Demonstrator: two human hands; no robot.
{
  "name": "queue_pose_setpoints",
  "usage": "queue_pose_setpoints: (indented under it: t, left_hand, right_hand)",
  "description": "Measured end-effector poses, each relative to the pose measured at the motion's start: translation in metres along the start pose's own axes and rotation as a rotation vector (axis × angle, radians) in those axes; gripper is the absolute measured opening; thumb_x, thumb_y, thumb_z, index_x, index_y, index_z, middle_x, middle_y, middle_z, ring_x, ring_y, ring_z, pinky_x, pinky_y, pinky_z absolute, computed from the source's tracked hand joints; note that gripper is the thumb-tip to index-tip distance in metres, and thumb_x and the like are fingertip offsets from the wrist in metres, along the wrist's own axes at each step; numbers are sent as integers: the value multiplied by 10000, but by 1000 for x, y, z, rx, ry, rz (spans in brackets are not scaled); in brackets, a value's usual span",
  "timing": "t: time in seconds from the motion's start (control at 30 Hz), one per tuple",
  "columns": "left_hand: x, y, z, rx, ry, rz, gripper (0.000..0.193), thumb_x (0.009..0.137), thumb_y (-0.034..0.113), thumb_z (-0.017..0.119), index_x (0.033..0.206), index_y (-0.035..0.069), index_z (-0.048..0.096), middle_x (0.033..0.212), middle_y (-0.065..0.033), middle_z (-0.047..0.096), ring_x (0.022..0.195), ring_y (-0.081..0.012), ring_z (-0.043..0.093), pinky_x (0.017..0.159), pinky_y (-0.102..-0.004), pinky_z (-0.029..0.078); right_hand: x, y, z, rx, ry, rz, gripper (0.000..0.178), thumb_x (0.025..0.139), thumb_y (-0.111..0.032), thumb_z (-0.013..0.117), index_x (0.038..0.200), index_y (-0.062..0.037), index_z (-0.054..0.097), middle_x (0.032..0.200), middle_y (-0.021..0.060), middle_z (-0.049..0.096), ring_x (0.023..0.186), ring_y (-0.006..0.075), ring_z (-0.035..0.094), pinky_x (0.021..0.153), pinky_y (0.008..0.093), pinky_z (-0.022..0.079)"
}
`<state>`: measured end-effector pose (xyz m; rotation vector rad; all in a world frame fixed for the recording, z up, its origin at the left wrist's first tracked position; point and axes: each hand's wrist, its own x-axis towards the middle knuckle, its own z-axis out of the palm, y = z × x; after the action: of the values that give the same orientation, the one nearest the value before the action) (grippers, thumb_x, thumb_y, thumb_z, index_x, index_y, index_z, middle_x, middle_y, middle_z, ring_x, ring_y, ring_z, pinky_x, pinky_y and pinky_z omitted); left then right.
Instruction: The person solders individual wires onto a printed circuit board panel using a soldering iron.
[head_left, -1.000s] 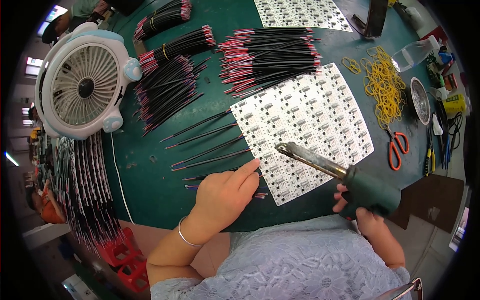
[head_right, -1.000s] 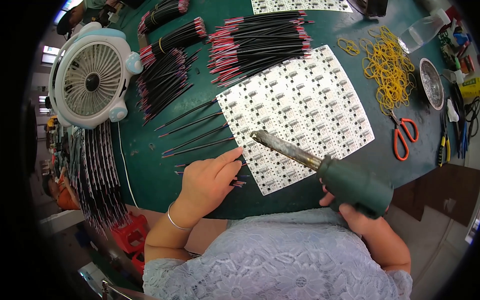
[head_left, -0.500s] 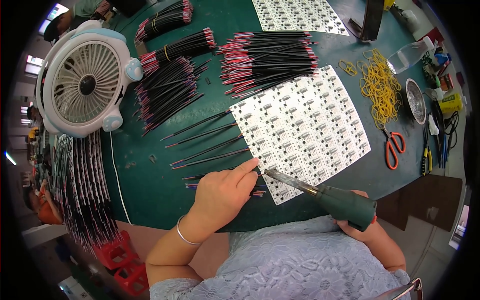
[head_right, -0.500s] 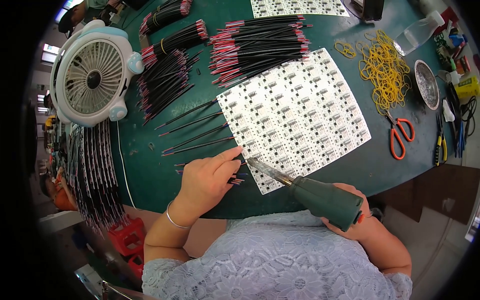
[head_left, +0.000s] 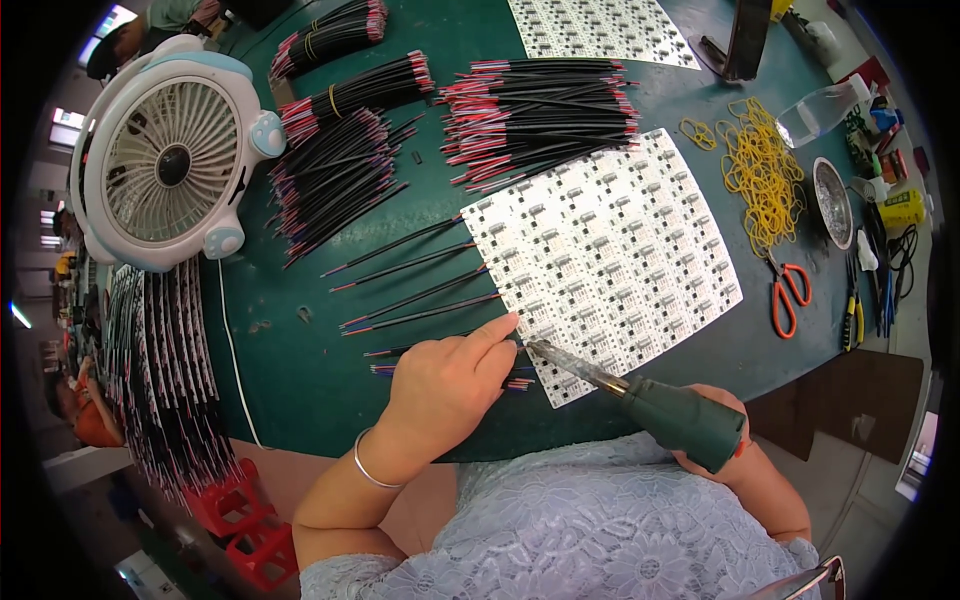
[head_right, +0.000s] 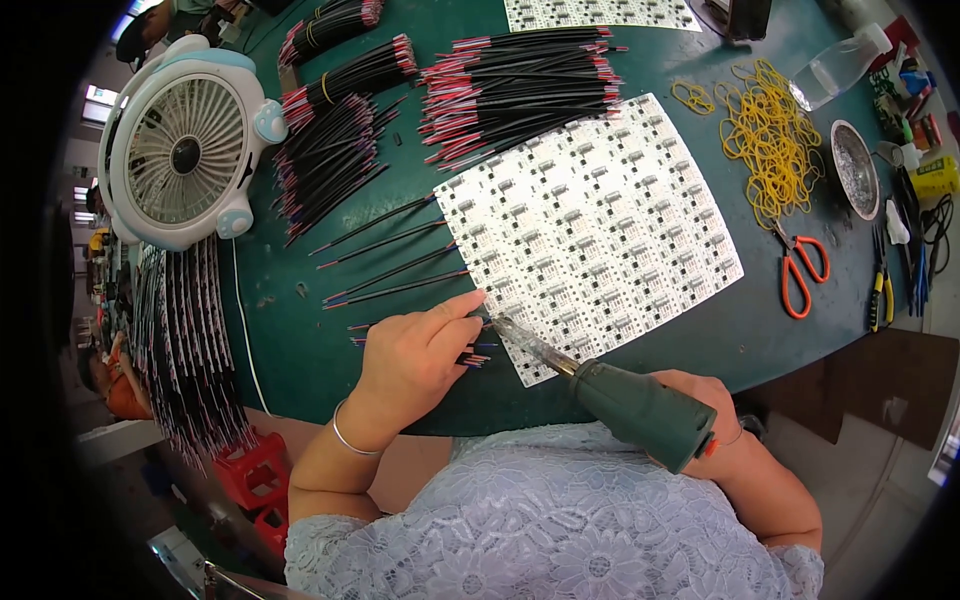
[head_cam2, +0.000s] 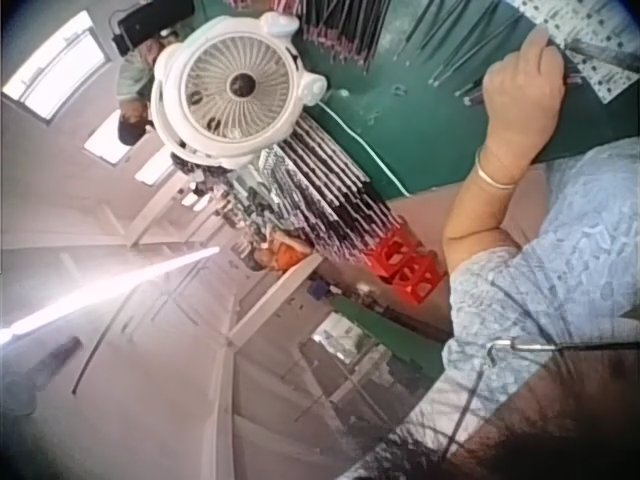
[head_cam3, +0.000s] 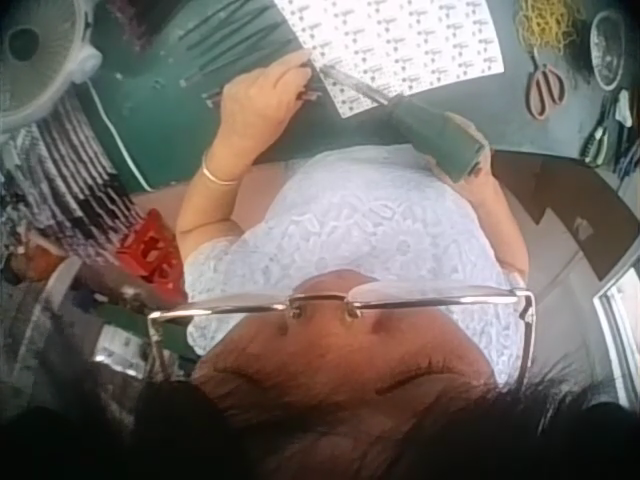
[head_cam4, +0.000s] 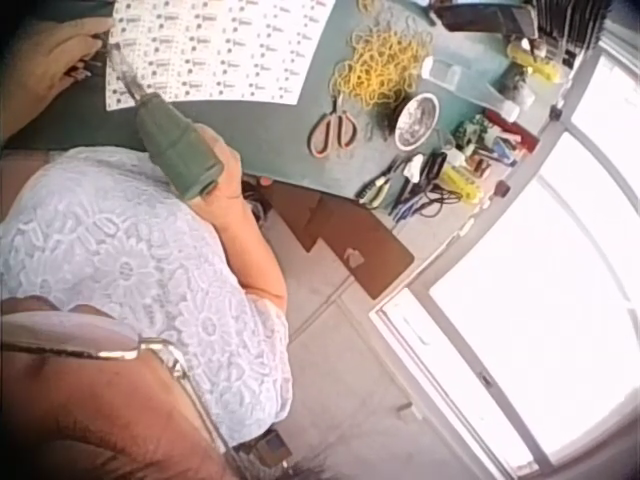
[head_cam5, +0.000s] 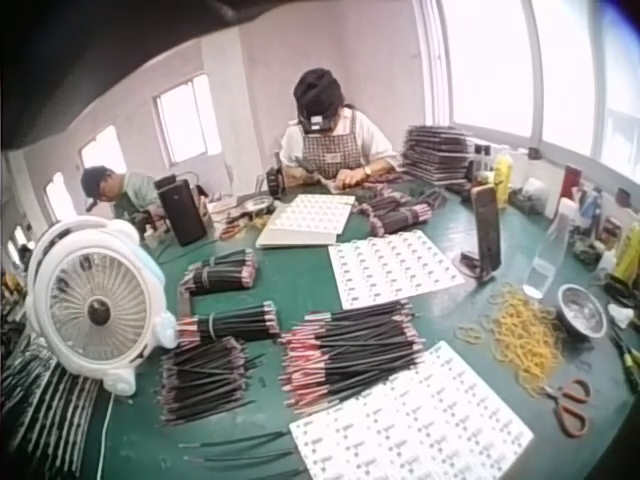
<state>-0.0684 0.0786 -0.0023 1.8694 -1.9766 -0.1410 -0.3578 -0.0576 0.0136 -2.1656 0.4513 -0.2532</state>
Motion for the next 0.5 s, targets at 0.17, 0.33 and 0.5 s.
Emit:
queue_pose_setpoints:
  t: [0.17, 0.33, 0.5]
  left_hand:
    - [1, 3, -3, -2, -40, -37, 357, 532, 57, 756, 862, 70, 623, 1109, -39, 647, 626, -164, 614, 536, -296, 474]
    - [1, 2, -2, 8, -23, -20, 273, 592, 70, 705, 845, 72, 604, 1099, -39, 649, 602, -152, 597, 526, -287, 467]
    - [-1, 4, -3, 8, -42, -41, 335, 555, 46, 740, 871, 67, 631, 1124, -41, 644, 613, -177, 603, 539, -302, 473]
  right_hand:
    - [4, -1, 2, 56, 50, -37, 436, 678, -171, 743, 1040, 18, 591, 870, 136, 665, 715, 299, 673, 637, 341, 526]
    - [-2, 0, 0, 86, -9, 21, 312, 748, -162, 653, 1017, -11, 606, 843, 102, 654, 700, 248, 656, 640, 329, 515]
    - [-3, 1, 5, 92, 74, 25, 241, 852, -213, 570, 993, -20, 601, 789, 70, 639, 616, 175, 631, 614, 318, 499]
